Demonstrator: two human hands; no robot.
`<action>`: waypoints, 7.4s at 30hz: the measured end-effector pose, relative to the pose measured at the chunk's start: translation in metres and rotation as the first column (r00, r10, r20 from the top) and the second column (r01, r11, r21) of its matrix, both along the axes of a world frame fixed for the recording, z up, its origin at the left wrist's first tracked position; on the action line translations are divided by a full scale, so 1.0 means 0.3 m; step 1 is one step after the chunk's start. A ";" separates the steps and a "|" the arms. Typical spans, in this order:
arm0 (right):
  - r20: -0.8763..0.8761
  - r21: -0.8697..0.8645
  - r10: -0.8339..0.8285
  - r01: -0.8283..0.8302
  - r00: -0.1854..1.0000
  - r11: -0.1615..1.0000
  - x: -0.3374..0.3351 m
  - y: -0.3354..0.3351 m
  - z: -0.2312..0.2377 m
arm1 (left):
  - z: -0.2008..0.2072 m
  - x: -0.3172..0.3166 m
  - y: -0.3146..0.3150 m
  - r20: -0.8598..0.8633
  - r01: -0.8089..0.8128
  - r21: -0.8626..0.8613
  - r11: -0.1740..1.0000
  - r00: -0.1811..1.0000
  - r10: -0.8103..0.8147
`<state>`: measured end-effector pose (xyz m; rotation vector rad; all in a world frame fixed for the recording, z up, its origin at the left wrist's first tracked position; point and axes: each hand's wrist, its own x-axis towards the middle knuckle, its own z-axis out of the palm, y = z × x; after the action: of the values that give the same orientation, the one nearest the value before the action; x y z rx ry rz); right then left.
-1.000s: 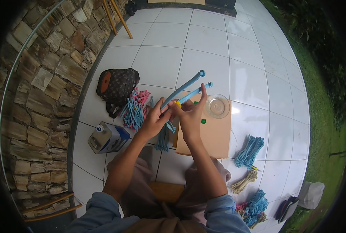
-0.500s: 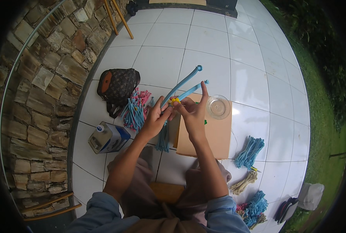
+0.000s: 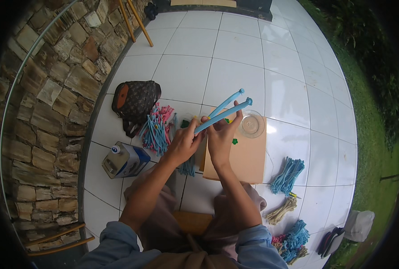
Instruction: The person assembles components by picking up plastic parts and attaching them together by hand.
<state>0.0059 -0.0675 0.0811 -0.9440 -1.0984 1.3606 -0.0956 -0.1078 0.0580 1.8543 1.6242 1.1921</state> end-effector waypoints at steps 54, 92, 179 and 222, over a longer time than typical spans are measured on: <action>0.195 0.321 0.045 -0.107 0.980 0.941 0.044 0.032 -0.021 | -0.005 -0.003 0.033 0.548 0.052 0.228 0.972 0.818 -0.172; -0.212 -0.229 0.761 -0.788 0.613 0.572 -0.057 -0.042 -0.030 | 0.026 -0.229 -0.095 -0.106 -0.044 0.107 0.993 0.993 0.055; 0.714 0.471 -0.099 -0.371 0.693 0.800 0.072 0.031 -0.114 | -0.002 -0.120 0.029 0.592 0.008 -0.510 0.860 0.729 0.344; -0.267 0.017 0.304 -0.311 0.915 0.950 0.061 -0.007 0.041 | 0.086 -0.057 -0.046 0.892 0.468 -0.133 0.874 0.441 -0.101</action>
<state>0.0242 -0.0695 0.0935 -0.5960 -1.0521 1.7077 -0.1125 -0.1214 0.0838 0.9065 0.7852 1.2354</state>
